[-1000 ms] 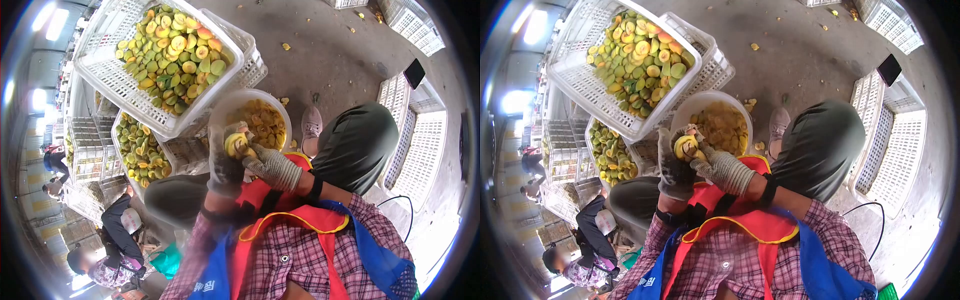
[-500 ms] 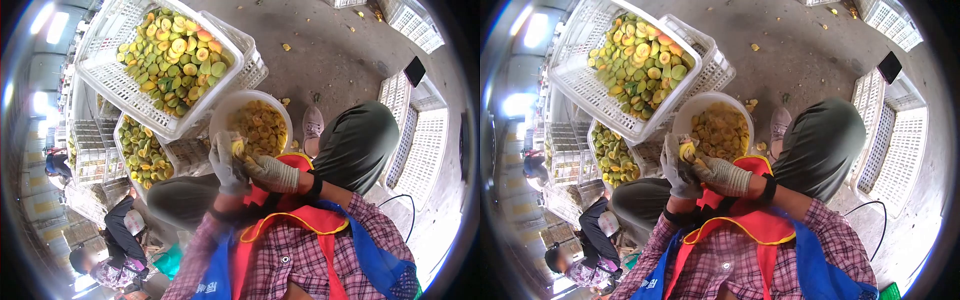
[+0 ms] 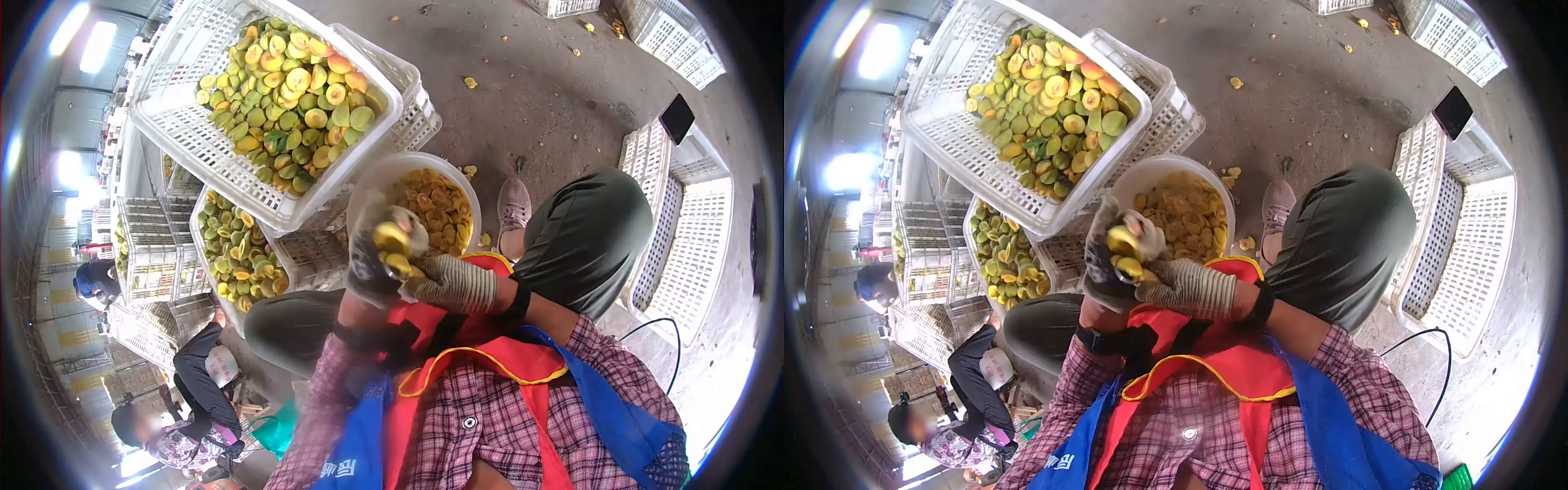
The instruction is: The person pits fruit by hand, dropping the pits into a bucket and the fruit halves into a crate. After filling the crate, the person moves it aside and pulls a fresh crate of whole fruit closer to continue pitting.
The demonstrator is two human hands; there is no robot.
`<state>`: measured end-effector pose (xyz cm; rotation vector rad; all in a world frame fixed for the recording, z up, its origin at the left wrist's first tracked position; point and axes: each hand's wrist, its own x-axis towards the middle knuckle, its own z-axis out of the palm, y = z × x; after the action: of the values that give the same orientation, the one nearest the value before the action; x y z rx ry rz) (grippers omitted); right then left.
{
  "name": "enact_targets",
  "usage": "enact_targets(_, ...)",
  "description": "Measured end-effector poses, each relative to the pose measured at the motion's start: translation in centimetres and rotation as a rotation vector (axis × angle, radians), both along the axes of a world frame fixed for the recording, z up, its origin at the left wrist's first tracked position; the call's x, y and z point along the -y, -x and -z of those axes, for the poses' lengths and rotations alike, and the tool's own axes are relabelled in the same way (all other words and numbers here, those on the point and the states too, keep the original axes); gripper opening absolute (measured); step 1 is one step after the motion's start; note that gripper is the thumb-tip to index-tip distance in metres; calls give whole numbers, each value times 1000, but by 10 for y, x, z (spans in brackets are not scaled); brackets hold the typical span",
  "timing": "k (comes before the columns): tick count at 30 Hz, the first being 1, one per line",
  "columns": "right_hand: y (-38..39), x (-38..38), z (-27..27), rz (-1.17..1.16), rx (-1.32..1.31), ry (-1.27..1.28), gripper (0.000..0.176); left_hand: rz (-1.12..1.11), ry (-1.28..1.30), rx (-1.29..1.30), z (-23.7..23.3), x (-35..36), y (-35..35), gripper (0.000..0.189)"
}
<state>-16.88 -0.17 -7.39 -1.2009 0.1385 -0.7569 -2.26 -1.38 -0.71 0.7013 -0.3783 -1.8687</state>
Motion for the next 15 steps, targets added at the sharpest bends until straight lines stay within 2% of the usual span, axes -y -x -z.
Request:
enact_targets(2,18,19,-47,-61,-556,192,34,-128,-124,-356,4,-1,-3,42)
enact_targets(3,19,22,-51,-62,-555,192,34,-129,-123,-354,13,-5,-18,42)
enact_targets(5,21,32,-53,-114,-1055,328,32,-478,-124,-47,36,-6,-72,42)
enact_targets(6,22,34,-52,-106,-1054,336,32,-475,-113,-47,21,-5,-94,42)
enact_targets(8,24,28,-46,61,-884,429,30,-840,-113,-324,-25,-9,-141,40)
enact_targets(9,21,29,-44,65,-881,433,30,-1022,-114,-467,-37,-7,-153,40)
enact_targets(10,16,31,-42,8,-883,273,30,-1021,-107,-467,-29,-2,-163,40)
enact_targets(11,12,30,-37,-49,-881,110,31,-864,91,-218,-14,5,-171,39)
enact_targets(12,17,20,-11,171,-655,637,38,-693,282,29,-2,12,-181,39)
enact_targets(13,16,26,-18,177,-654,644,38,-699,199,285,-18,39,-150,35)
enact_targets(14,16,32,-31,8,-592,196,41,-730,75,1031,-1,73,-138,34)
enact_targets(15,18,35,-41,-158,-510,-255,44,-638,101,1072,-9,93,-109,37)
